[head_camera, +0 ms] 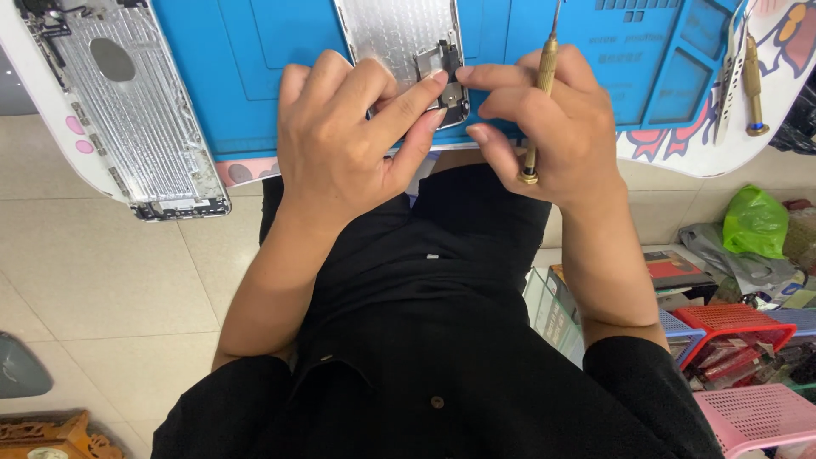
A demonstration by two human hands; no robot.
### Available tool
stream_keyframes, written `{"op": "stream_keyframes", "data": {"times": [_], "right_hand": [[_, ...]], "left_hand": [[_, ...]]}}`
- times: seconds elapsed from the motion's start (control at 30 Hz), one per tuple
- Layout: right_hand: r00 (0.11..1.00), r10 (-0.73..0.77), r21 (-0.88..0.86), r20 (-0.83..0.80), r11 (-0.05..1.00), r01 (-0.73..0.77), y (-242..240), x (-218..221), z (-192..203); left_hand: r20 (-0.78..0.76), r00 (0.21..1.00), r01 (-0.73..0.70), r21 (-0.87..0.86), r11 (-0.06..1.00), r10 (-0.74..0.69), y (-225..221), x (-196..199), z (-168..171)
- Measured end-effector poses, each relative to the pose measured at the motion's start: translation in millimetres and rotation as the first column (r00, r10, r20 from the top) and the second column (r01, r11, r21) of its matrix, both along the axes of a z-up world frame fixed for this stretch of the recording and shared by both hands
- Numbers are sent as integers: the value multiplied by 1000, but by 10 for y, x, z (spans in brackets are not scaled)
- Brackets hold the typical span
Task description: Using a screwdriver to repair or replace components within a mobile phone chassis.
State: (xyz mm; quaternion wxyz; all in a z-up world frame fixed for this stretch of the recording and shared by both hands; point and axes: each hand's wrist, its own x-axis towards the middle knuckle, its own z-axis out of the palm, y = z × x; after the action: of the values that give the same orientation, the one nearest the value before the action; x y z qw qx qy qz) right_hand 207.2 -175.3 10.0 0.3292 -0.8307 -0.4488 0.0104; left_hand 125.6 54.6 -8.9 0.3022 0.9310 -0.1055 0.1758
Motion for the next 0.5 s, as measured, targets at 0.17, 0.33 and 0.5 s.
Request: {"op": "stream_keyframes", "data": {"times": [0.17, 0.33, 0.5], "right_hand": [[999, 38, -45, 36, 998, -37, 15, 42, -39], [996, 64, -79, 68, 995, -59, 78, 118, 24], [999, 40, -55, -4, 998, -41, 32, 118, -21]], "left_hand": [[-19, 1000, -1, 4, 1000, 1, 13, -7, -17], [-17, 1000, 8, 26, 1000, -8, 25, 87, 95], [-75, 997, 30, -33, 999, -33, 36, 19, 3]]}}
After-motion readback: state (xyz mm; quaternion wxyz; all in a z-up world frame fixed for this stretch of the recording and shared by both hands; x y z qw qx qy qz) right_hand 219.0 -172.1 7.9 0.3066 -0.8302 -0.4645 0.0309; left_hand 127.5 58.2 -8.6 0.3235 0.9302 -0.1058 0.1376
